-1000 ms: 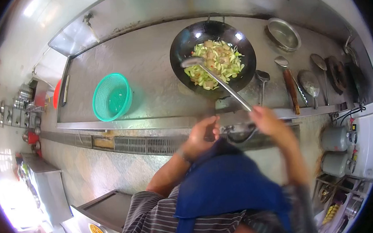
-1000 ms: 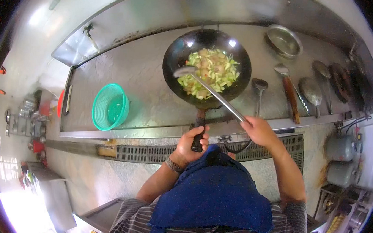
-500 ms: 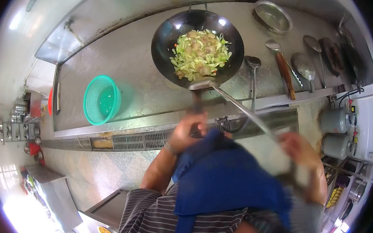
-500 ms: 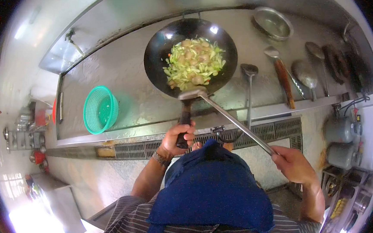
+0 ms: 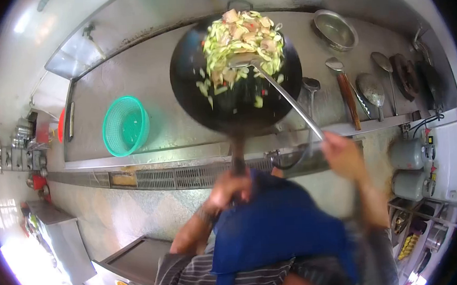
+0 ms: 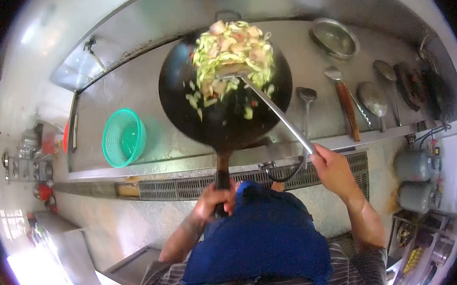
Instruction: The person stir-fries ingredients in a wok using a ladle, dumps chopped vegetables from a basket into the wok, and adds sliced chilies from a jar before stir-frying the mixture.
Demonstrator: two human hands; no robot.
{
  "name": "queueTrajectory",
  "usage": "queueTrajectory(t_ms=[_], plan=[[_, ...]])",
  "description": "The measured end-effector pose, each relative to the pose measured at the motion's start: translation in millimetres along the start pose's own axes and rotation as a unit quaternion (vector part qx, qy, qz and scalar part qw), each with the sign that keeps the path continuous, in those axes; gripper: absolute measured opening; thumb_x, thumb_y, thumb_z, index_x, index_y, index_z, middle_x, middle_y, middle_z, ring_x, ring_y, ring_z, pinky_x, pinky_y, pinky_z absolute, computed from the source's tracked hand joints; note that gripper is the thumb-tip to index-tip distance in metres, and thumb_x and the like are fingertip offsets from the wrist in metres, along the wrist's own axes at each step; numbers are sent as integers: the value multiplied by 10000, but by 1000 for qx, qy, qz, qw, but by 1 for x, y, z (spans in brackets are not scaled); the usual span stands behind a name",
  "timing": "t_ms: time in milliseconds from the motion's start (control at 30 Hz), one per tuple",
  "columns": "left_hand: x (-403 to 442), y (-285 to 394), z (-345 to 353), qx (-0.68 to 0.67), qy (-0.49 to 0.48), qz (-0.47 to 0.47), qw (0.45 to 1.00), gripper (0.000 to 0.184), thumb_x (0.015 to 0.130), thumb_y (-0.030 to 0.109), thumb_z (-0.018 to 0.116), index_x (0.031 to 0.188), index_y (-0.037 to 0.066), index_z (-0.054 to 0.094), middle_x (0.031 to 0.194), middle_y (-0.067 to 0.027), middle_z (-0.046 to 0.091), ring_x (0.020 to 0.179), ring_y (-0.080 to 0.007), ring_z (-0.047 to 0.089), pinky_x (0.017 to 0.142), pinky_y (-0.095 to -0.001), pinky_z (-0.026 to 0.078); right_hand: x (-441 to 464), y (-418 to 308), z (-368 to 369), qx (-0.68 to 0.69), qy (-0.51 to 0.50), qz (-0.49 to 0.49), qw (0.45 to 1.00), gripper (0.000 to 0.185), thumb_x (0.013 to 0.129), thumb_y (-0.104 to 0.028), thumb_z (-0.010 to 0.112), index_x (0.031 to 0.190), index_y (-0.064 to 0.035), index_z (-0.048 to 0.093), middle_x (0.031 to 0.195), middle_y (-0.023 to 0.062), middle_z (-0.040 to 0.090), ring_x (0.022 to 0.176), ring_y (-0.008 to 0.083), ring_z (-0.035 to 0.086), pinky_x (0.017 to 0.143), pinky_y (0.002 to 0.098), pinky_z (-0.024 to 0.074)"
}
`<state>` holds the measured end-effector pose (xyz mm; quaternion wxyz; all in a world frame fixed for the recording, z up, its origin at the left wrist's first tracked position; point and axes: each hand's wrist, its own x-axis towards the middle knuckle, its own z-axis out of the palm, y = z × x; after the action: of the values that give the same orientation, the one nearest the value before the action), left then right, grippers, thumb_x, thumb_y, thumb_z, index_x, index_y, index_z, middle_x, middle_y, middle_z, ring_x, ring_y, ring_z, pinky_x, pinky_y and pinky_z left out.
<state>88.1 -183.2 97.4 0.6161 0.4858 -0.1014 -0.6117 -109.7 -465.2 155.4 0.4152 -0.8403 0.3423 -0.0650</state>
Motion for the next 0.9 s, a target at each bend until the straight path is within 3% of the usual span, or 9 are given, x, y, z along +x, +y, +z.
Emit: queueTrajectory(t_ms=[67, 100, 167, 300, 367, 500, 633, 700, 900], plan=[[-11, -6, -8, -13, -3, -9, 1000, 280, 840, 136, 629, 1051, -9, 515, 695, -53, 550, 555, -147, 561, 520, -316, 501, -1, -19, 4, -61, -22, 12, 998, 323, 954, -217, 585, 1235, -60, 616, 887, 212, 662, 787, 331, 658, 734, 353, 504], [-8, 0, -2, -200, 1, -37, 979, 301, 862, 152, 642, 1080, -4, 503, 769, -46, 546, 588, -134, 552, 524, -312, 501, -12, -16, 7, -82, -27, 3, 996, 329, 954, -216, 584, 1242, -60, 614, 894, 220, 660, 790, 345, 655, 734, 355, 505], [7, 11, -1, -177, -7, -34, 984, 304, 890, 169, 637, 1107, 6, 501, 803, -35, 533, 606, -120, 536, 526, -299, 495, -18, -11, 10, -121, -9, -34, 992, 340, 954, -215, 582, 1256, -62, 609, 909, 236, 657, 797, 373, 649, 735, 358, 507], [32, -4, -20, -209, -23, -29, 977, 273, 910, 153, 615, 1128, 26, 511, 799, -18, 521, 612, -112, 527, 543, -329, 504, -55, 14, -32, 0, -79, 77, 994, 345, 945, -197, 594, 1255, -47, 610, 868, 237, 646, 774, 318, 664, 723, 363, 507], [41, 1, -15, -329, -26, -57, 942, 262, 917, 148, 605, 1137, 36, 518, 801, -11, 517, 623, -109, 524, 566, -351, 509, -58, -24, -59, -92, -86, 86, 988, 342, 940, -194, 603, 1249, -47, 615, 851, 231, 643, 764, 296, 665, 721, 364, 508], [63, -5, -23, -219, -24, -36, 975, 210, 925, 158, 595, 1106, 67, 539, 798, -3, 522, 628, -120, 526, 582, -352, 487, -56, -54, -102, -177, -70, 125, 974, 331, 943, -197, 601, 1238, -48, 620, 815, 219, 635, 728, 278, 655, 705, 370, 502], [66, -3, -10, -170, 18, -29, 985, 183, 919, 178, 604, 1069, 86, 552, 785, 3, 541, 608, -132, 536, 526, -346, 477, -39, -47, -119, -283, -57, -1, 957, 263, 939, -176, 567, 1166, -54, 616, 861, 253, 635, 802, 422, 651, 702, 481, 491], [66, -2, -9, -130, 10, -10, 991, 179, 918, 186, 606, 1061, 91, 554, 780, 5, 548, 595, -134, 536, 502, -347, 474, -13, -30, -100, -288, -55, -71, 953, 240, 930, -172, 556, 1144, -77, 611, 903, 255, 644, 853, 465, 624, 710, 522, 486], [69, -6, -13, -147, 6, -17, 989, 178, 927, 195, 597, 1057, 78, 559, 792, 1, 560, 587, -132, 536, 494, -335, 473, 64, 28, 33, -170, -21, -41, 984, 262, 948, -222, 541, 1155, -78, 612, 913, 248, 659, 878, 468, 625, 746, 508, 506]])
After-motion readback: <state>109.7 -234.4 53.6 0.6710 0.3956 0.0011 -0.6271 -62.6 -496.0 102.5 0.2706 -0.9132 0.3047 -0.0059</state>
